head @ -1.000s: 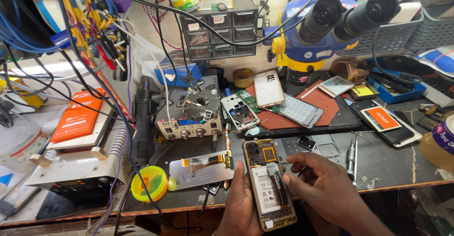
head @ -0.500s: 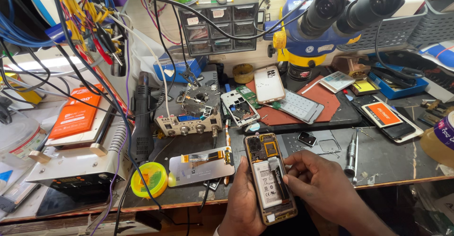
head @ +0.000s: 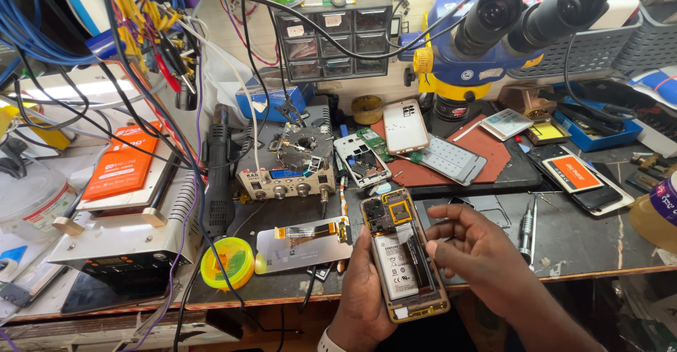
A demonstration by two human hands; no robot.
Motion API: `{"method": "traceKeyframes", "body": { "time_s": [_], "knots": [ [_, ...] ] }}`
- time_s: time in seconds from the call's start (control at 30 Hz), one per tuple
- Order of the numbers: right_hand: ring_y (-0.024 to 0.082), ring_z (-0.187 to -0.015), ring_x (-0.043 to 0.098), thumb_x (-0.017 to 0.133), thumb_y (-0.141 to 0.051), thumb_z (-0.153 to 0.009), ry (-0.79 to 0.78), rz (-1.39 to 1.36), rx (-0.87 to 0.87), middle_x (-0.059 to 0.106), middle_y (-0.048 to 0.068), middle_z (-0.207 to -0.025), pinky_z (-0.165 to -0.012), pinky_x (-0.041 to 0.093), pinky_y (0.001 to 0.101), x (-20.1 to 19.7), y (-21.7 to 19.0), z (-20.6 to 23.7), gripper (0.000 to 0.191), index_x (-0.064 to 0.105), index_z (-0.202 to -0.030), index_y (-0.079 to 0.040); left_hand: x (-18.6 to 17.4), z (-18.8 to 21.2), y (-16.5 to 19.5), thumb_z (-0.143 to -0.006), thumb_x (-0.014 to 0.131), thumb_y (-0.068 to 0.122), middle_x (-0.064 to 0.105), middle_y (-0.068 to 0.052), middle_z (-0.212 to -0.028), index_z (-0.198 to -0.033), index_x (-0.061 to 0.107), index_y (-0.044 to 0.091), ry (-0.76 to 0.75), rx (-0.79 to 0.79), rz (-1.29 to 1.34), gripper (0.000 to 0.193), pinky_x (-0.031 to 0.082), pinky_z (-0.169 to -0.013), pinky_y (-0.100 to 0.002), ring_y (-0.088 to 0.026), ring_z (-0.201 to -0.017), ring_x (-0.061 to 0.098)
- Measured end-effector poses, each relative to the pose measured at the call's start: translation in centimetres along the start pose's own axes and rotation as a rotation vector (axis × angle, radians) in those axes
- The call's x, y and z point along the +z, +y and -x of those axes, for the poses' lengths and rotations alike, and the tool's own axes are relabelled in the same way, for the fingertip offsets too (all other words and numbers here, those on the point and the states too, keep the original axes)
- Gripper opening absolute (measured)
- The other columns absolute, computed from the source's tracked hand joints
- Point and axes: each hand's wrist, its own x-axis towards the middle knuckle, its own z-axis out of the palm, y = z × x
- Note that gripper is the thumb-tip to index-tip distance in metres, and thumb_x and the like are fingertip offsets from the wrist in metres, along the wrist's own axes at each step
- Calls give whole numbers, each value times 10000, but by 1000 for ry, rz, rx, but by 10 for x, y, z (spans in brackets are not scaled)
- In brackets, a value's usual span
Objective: The person handles a smartphone chassis and a new battery, then places the battery into the chassis and aligns the back cover. The person repeatedly fits and removes the back cover to check alignment while holding the phone with both hands.
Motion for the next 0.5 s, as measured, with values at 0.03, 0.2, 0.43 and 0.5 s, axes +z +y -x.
{"method": "traceKeyframes", "body": {
  "time_s": [0.03, 0.2, 0.43, 0.5],
  "knots": [
    [121, -764, 655, 707, -63, -827, -45, -84, 18, 716, 87, -998, -636, 517, 286, -4, 3, -3, 509, 587, -1321, -29, 0, 0, 0, -1053, 364, 580, 686, -163, -1155, -1372, 516, -8, -35, -15, 3, 686, 607, -930, -428, -267, -1031, 709],
    [133, -807, 657, 660, -57, -852, -184, -250, 46, 738, 98, -1012, -690, 517, 307, -16, 13, -18, 484, 609, -1329, 7, -2, 0, 1, -1038, 441, 528, 703, -143, -1136, -1366, 546, 27, 41, 3, -10, 608, 614, -880, -405, -245, -1002, 716],
    [133, -817, 642, 680, -117, -891, -48, 44, -81, 751, 74, -991, -702, 508, 295, -19, 10, -29, 328, 723, -1190, 12, -4, -2, 1, -1035, 414, 542, 713, -185, -1164, -1383, 550, -18, 46, -8, -45, 673, 614, -906, -392, -256, -1051, 716],
    [141, -804, 624, 665, -156, -912, 39, -25, -64, 742, 80, -979, -699, 498, 307, -18, 4, -32, 294, 710, -1164, -12, -6, -3, 2, -1033, 389, 584, 718, -177, -1130, -1353, 554, -16, -11, -42, -72, 700, 616, -860, -419, -276, -1009, 718]
  ]
}}
